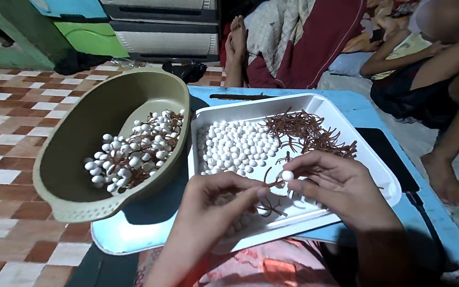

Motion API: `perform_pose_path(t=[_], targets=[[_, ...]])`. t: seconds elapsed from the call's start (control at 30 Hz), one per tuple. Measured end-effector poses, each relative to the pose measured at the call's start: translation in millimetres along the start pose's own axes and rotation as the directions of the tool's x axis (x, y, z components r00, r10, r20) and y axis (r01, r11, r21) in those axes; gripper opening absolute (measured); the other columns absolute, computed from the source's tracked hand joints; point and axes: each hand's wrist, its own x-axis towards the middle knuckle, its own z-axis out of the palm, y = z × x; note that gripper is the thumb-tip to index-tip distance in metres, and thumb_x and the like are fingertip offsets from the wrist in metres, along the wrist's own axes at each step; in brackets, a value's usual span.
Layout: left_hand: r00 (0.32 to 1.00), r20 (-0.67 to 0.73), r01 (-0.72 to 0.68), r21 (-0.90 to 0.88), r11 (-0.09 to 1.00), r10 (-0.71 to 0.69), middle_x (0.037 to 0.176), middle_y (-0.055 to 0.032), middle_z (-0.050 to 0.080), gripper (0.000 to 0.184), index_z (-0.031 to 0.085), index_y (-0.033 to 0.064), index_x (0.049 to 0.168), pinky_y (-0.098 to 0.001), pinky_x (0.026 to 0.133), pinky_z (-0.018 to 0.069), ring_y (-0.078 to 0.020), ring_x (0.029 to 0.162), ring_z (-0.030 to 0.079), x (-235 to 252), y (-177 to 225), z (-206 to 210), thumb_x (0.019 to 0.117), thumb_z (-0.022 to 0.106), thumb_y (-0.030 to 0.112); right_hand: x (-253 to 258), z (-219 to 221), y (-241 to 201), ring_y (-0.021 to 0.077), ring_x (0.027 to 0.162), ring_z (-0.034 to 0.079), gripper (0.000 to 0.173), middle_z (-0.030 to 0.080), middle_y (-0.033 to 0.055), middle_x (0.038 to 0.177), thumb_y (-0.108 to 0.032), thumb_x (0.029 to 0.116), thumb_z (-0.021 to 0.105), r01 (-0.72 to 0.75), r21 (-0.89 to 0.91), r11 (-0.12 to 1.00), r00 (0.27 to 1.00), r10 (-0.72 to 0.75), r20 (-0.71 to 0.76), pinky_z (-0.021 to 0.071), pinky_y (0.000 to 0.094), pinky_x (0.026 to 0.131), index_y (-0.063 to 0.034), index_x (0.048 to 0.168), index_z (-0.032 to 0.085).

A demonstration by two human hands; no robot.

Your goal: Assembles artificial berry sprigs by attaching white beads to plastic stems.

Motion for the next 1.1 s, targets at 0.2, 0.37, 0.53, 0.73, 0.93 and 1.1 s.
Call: perform_pose_path(t=[0.2,0.37,0.53,0.73,0.93,1.1], targets=[[1.000,0.016,0.002,-0.027,1.000,-0.002,0.076,0.0058,0.074,0.009,0.080,0.0122,0.091,-0.0163,0.065,0.0587,-0.0015,0.067,0.069,0.5,0.3,-0.4,0.0927,0.071,0.012,-0.8,-2.2,2.6,0.0017,0.085,0.070,0.014,0.074,-0.0098,0.094,-0.022,0.0869,0.078,0.009,-0.015,1.000,1.000,-0.008,0.009,0.0601,0.0181,0.078,-0.0196,0.101,0.076],[0.999,0.037,0.000,-0.012,1.000,0.000,0.076,0.0056,0.074,0.009,0.080,0.0121,0.091,-0.0162,0.064,0.0585,-0.0016,0.066,0.068,1.4,0.0,-1.3,0.0931,0.071,0.014,-0.8,-2.4,4.0,0.0025,0.088,0.071,0.013,0.075,-0.0089,0.095,-0.024,0.0870,0.078,0.029,-0.013,0.999,1.000,-0.029,0.004,0.0597,0.0185,0.080,-0.0196,0.099,0.077],[0.999,0.046,0.009,0.006,1.000,-0.009,0.075,0.0062,0.073,0.009,0.080,0.0118,0.090,-0.0159,0.063,0.0583,-0.0009,0.065,0.068,0.5,0.9,-1.8,0.0931,0.071,0.014,0.1,0.2,2.3,0.0002,0.086,0.069,0.012,0.074,-0.0114,0.093,-0.025,0.0851,0.079,0.023,-0.052,0.998,1.000,-0.022,0.010,0.0587,0.0159,0.077,-0.0211,0.096,0.077],[1.000,-0.002,0.002,0.044,0.999,-0.002,0.075,0.0072,0.073,0.010,0.080,0.0114,0.090,-0.0154,0.063,0.0580,0.0000,0.066,0.068,-0.1,4.5,0.5,0.0926,0.070,0.010,2.3,3.0,0.1,-0.0004,0.088,0.069,0.017,0.074,-0.0121,0.096,-0.026,0.0864,0.079,0.034,-0.082,0.996,0.999,-0.031,0.036,0.0580,0.0156,0.078,-0.0194,0.102,0.077],[0.983,-0.179,0.022,-0.160,0.987,-0.050,0.081,0.0057,0.074,0.012,0.079,0.0135,0.096,-0.0167,0.069,0.0582,-0.0016,0.072,0.069,1.8,4.8,-1.8,0.0962,0.068,0.013,5.4,11.8,-6.3,-0.0016,0.090,0.067,0.019,0.073,-0.0096,0.097,-0.022,0.0818,0.080,-0.095,-0.331,0.939,0.980,0.147,0.136,0.0561,0.0172,0.076,-0.0170,0.100,0.076],[0.981,-0.182,0.032,-0.177,0.984,-0.064,0.081,0.0046,0.074,0.011,0.079,0.0125,0.094,-0.0170,0.069,0.0581,-0.0022,0.071,0.069,2.6,4.4,-2.5,0.0946,0.069,0.013,19.0,44.6,-21.3,0.0277,0.084,0.071,0.017,0.073,0.0094,0.087,-0.026,0.0868,0.081,-0.097,-0.723,0.684,0.909,0.357,0.215,0.0546,0.0532,0.076,-0.0089,0.090,0.078]])
